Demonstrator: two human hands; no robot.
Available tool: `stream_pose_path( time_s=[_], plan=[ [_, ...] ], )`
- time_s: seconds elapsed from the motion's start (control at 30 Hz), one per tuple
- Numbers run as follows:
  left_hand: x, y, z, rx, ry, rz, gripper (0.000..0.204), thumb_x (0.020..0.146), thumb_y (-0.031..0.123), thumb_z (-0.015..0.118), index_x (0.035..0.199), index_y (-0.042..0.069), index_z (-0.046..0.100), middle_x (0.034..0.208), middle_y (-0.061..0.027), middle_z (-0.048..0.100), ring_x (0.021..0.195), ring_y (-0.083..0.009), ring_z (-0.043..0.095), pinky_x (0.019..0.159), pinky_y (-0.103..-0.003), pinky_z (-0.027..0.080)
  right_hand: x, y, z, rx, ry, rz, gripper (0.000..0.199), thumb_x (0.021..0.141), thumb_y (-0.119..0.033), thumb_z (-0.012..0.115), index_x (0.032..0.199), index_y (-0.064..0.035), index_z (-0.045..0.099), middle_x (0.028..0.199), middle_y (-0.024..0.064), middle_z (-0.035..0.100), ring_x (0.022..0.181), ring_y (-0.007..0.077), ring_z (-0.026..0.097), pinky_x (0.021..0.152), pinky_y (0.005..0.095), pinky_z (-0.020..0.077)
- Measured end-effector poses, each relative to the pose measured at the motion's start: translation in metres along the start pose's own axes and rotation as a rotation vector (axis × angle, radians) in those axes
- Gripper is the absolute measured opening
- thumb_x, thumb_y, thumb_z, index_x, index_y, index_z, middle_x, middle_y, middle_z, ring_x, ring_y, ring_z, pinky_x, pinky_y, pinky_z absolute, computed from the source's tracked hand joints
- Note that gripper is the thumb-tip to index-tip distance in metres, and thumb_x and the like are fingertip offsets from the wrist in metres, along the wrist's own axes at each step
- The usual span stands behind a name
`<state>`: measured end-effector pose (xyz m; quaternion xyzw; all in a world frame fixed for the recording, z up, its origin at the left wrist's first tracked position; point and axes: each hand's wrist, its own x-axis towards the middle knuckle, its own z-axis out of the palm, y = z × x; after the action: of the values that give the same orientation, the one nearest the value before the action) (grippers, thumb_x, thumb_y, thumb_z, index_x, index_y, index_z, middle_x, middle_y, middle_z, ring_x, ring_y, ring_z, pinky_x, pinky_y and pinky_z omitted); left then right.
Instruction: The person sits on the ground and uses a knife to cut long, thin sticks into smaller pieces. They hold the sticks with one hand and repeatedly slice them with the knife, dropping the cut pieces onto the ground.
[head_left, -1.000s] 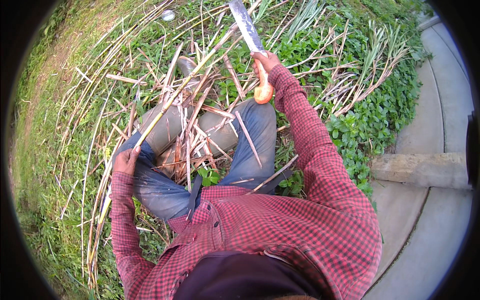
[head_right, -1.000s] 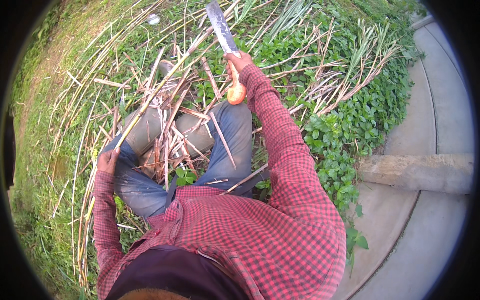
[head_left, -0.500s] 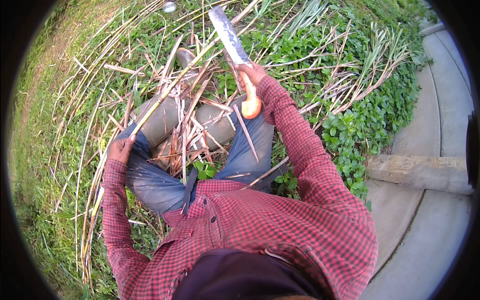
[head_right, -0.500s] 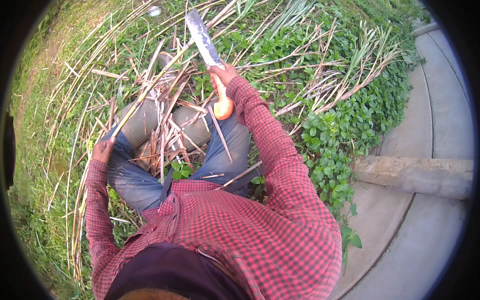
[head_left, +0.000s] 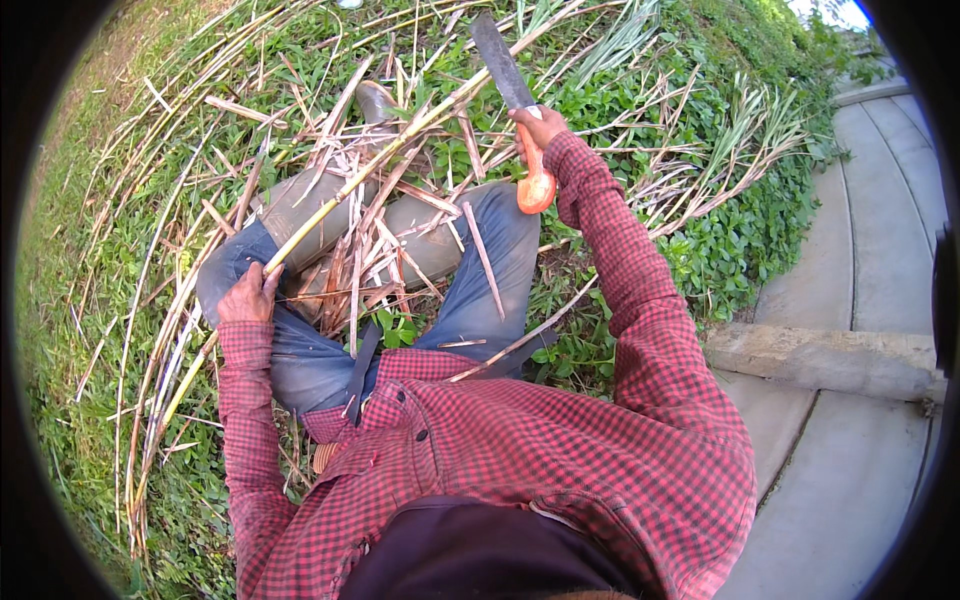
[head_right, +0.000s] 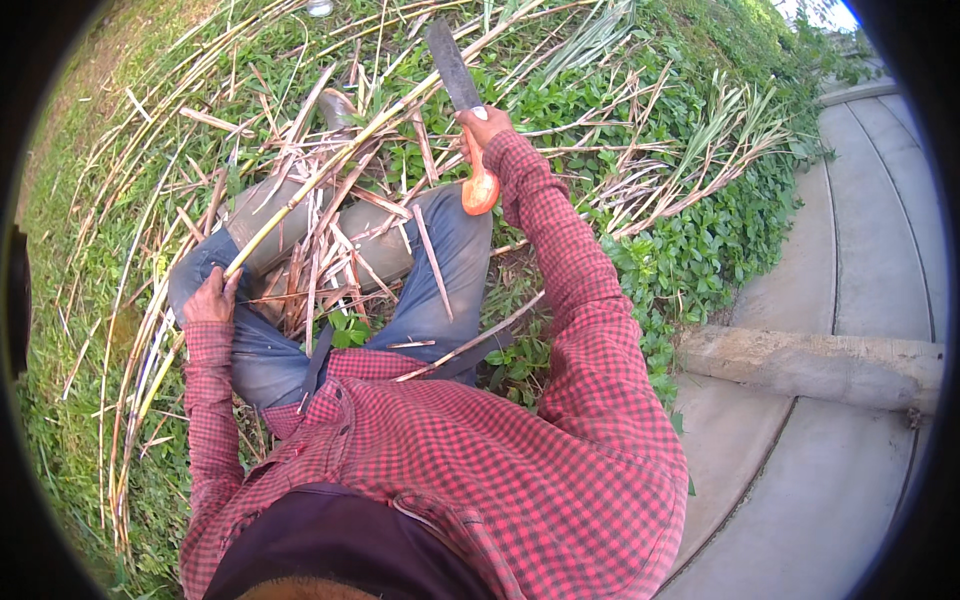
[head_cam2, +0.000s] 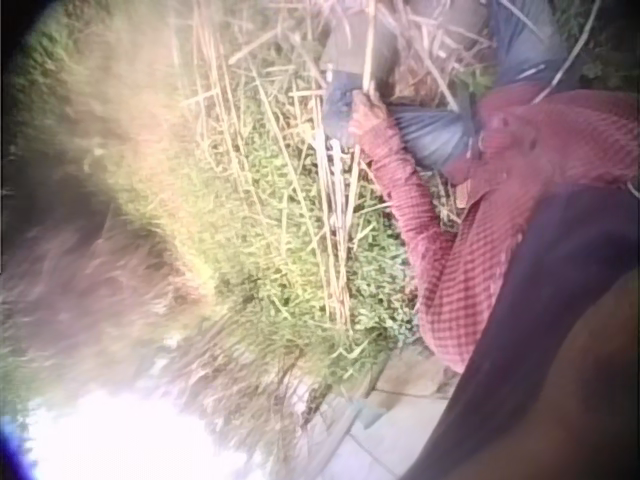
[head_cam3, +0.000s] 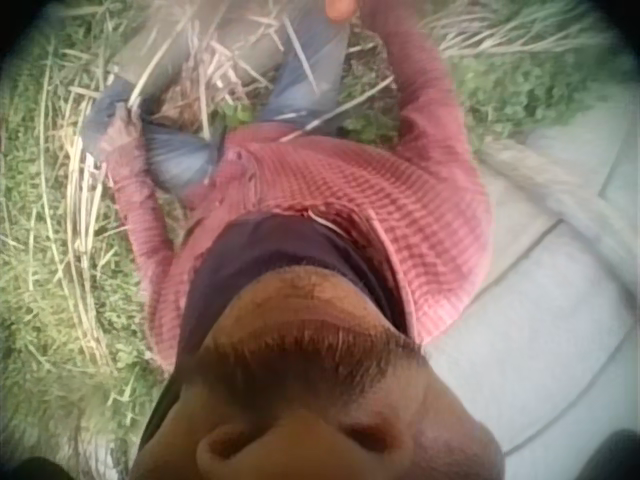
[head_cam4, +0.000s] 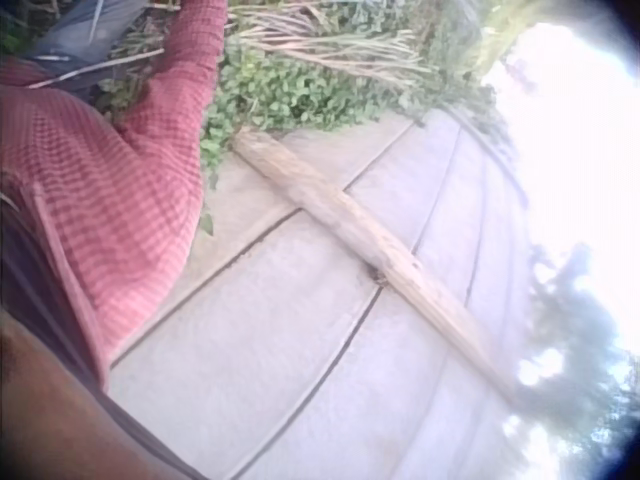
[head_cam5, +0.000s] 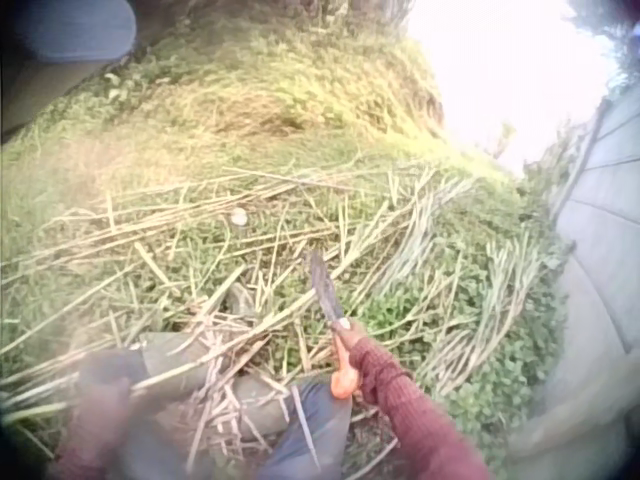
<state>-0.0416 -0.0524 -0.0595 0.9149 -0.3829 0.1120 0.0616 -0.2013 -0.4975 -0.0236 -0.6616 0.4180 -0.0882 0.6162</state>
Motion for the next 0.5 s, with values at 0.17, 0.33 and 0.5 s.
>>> stream_pose_path(
  time_s=[0.17, 0.33, 0.5],
  plan=[
    [-0.009, -0.009, 0.000, -0.022, -0.001, 0.032, 0.033, 0.082, 0.038, 0.057, 0.071, 0.009, 0.045, 0.060, -0.0090, 0.056, 0.052, -0.0287, 0.057, 0.045, -0.038, 0.043, -0.040, 0.012, 0.013, -0.094, -0.250, 0.127, 0.034, 0.078, -0.029, 0.062, 0.096, -0.0035, 0.049, 0.060, 0.0051, 0.051, 0.044, 0.0156, 0.052, 0.038, 0.0304, 0.0449],
    [-0.006, 0.000, 0.001, -0.059, 0.063, 0.049, 0.032, 0.081, 0.037, 0.058, 0.071, 0.009, 0.045, 0.060, -0.0089, 0.056, 0.051, -0.0285, 0.056, 0.044, -0.038, 0.043, -0.005, 0.008, -0.030, 0.174, -0.119, 0.193, 0.030, 0.080, -0.029, 0.060, 0.091, -0.0045, 0.048, 0.061, 0.0057, 0.050, 0.044, 0.0159, 0.050, 0.039, 0.0298, 0.0450],
    [-0.008, -0.002, 0.000, -0.010, 0.020, 0.051, 0.032, 0.082, 0.038, 0.057, 0.072, 0.009, 0.046, 0.061, -0.0088, 0.057, 0.052, -0.0286, 0.056, 0.045, -0.038, 0.043, -0.055, 0.007, 0.018, -0.135, -0.404, 0.256, 0.035, 0.078, -0.033, 0.062, 0.094, -0.0049, 0.048, 0.062, 0.0040, 0.051, 0.045, 0.0140, 0.052, 0.041, 0.0286, 0.0459]
  ],
)
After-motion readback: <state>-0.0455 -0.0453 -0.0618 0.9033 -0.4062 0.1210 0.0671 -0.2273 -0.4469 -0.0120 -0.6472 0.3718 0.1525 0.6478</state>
